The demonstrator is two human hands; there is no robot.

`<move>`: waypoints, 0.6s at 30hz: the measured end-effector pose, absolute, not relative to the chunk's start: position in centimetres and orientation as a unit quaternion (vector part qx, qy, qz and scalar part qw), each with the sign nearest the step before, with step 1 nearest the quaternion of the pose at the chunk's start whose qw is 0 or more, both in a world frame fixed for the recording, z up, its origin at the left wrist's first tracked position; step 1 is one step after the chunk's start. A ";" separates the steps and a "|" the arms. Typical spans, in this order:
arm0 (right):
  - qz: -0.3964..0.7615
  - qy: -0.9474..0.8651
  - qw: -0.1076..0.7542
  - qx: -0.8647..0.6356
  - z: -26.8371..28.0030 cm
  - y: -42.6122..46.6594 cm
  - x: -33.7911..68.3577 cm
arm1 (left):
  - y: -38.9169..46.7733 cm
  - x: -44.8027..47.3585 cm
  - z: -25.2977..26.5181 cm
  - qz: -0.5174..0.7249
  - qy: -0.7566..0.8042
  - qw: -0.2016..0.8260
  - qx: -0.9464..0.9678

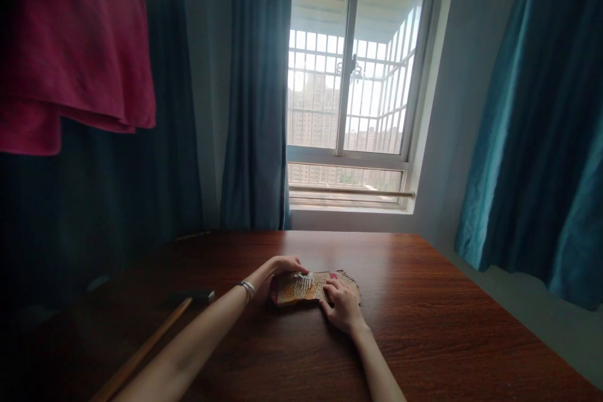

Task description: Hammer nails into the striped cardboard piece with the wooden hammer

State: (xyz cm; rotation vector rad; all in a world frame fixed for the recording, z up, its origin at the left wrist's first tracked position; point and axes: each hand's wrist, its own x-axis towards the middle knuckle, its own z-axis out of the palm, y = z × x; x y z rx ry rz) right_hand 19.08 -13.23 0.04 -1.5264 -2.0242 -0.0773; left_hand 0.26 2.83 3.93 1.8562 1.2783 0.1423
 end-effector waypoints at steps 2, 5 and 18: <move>-0.024 -0.762 0.299 -0.573 0.0 -13.2 19.2 | 3.0 0.3 3.9 0.036 0.513 0.424 0.746; -0.018 -0.763 0.301 -0.572 0.0 -13.2 19.3 | 3.0 0.4 3.9 0.031 0.519 0.425 0.741; -0.001 -0.762 0.307 -0.571 -0.2 -13.1 19.5 | 3.1 0.2 2.8 0.086 0.501 0.435 0.743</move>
